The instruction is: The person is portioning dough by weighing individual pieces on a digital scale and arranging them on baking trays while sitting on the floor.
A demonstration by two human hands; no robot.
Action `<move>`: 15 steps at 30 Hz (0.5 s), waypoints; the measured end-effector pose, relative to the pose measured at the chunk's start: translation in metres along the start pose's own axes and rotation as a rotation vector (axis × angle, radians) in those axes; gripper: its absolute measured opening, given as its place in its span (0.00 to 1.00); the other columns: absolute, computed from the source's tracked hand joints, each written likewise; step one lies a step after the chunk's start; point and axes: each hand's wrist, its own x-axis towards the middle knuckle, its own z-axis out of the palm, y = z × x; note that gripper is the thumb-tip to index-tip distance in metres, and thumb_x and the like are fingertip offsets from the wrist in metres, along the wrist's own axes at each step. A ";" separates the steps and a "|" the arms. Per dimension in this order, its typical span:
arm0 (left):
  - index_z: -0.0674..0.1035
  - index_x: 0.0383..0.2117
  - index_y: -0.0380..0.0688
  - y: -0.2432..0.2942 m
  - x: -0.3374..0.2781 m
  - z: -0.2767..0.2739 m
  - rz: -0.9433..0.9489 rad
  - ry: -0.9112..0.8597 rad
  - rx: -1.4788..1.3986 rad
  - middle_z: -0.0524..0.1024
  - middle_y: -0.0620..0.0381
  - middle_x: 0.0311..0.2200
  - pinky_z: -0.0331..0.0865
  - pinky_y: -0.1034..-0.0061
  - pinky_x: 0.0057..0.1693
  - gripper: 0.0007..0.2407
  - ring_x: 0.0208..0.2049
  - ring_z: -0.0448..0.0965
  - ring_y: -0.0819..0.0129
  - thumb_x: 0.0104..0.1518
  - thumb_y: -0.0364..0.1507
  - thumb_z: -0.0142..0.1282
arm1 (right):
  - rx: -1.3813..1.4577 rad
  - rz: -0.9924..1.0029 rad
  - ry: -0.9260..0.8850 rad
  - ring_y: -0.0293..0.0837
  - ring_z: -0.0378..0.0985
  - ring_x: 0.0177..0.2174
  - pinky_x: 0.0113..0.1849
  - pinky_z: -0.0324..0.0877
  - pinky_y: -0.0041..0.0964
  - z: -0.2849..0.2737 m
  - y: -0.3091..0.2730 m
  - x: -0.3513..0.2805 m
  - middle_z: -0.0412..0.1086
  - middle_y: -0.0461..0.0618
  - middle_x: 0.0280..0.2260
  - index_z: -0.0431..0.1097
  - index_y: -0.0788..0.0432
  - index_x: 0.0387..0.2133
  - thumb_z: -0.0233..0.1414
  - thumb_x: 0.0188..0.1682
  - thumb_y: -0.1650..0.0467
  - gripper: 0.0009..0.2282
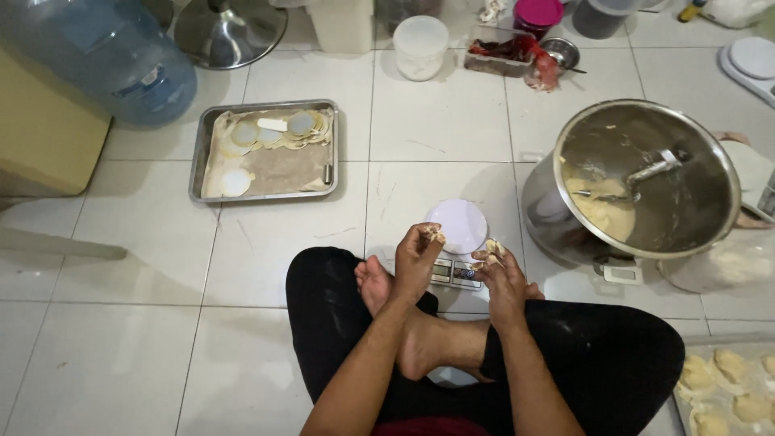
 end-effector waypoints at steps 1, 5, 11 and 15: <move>0.81 0.44 0.40 -0.001 0.001 0.001 0.001 -0.010 0.002 0.76 0.62 0.30 0.72 0.76 0.48 0.09 0.36 0.75 0.77 0.58 0.21 0.61 | 0.005 -0.005 0.007 0.44 0.79 0.35 0.36 0.76 0.34 0.000 -0.001 0.000 0.75 0.62 0.41 0.61 0.63 0.58 0.45 0.55 0.74 0.17; 0.80 0.43 0.39 0.006 -0.003 0.000 -0.016 -0.004 0.003 0.76 0.60 0.31 0.72 0.75 0.48 0.10 0.37 0.75 0.76 0.56 0.20 0.61 | 0.006 -0.006 0.005 0.45 0.80 0.35 0.35 0.77 0.33 0.002 -0.002 0.000 0.75 0.63 0.41 0.62 0.63 0.58 0.44 0.55 0.74 0.17; 0.80 0.43 0.39 0.007 -0.005 -0.001 -0.015 0.021 0.013 0.76 0.60 0.31 0.72 0.76 0.47 0.10 0.37 0.75 0.76 0.56 0.19 0.61 | -0.023 0.010 -0.005 0.44 0.79 0.36 0.36 0.76 0.33 0.005 -0.011 -0.004 0.75 0.61 0.42 0.62 0.62 0.58 0.45 0.56 0.73 0.16; 0.80 0.43 0.40 0.005 -0.003 -0.001 -0.025 0.015 0.024 0.76 0.60 0.32 0.72 0.75 0.48 0.10 0.38 0.76 0.76 0.56 0.19 0.61 | -0.036 0.019 0.003 0.42 0.79 0.38 0.38 0.74 0.32 0.009 -0.019 -0.007 0.76 0.60 0.42 0.62 0.60 0.58 0.45 0.57 0.72 0.16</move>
